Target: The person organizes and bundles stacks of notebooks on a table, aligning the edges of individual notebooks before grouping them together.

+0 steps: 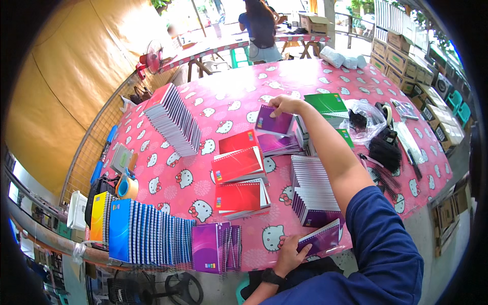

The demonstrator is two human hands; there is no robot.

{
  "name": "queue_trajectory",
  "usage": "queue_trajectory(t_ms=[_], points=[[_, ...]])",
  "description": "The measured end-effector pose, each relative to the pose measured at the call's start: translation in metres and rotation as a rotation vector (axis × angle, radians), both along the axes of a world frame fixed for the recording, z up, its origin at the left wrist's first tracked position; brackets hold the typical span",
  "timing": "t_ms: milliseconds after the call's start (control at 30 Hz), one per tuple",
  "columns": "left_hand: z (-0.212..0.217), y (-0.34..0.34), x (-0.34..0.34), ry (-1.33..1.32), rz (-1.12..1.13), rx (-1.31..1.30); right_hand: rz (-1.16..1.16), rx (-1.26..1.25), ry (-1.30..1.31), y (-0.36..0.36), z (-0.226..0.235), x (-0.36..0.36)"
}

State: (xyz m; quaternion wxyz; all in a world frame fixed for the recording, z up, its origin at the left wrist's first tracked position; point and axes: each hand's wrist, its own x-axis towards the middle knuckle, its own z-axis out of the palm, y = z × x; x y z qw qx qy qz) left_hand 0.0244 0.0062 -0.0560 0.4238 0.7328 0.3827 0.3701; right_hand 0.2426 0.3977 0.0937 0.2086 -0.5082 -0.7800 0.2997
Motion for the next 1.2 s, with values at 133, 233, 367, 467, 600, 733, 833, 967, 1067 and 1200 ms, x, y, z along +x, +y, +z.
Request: queue_trajectory(t_ms=[133, 233, 367, 467, 600, 733, 833, 967, 1067, 1200], points=[[-0.003, 0.0, 0.001, 0.053, 0.021, 0.014, 0.032, 0.048, 0.717, -0.03, 0.028, 0.003], [0.001, 0.0, -0.005, -0.035, 0.078, -0.048, -0.026, 0.126, 0.933, -0.071, 0.054, -0.021], [0.031, 0.008, -0.062, 0.031, 0.198, -0.493, -0.02, -0.122, 1.31, -0.171, 0.057, -0.019], [0.033, 0.01, -0.105, 0.19, 0.297, -0.44, -0.054, -0.259, 1.47, -0.245, 0.027, -0.002], [0.061, -0.005, -0.082, 0.617, 0.477, 0.258, -0.235, -0.303, 1.555, -0.31, -0.026, -0.004], [0.09, 0.002, -0.043, -0.043, 0.278, 0.047, -0.407, -0.33, 1.602, -0.356, -0.059, -0.028], [0.074, 0.011, -0.015, -0.575, 0.029, -0.333, -0.436, -0.342, 1.606, -0.38, -0.065, -0.049], [0.076, 0.004, -0.004, -0.427, 0.188, -0.277, -0.499, -0.275, 1.573, -0.393, -0.075, -0.05], [0.073, -0.006, 0.0, -0.467, 0.275, -0.177, -0.485, -0.308, 1.565, -0.403, -0.085, -0.046], [0.063, 0.001, -0.01, -0.535, 0.355, -0.152, -0.475, -0.351, 1.671, -0.409, -0.103, -0.024]])
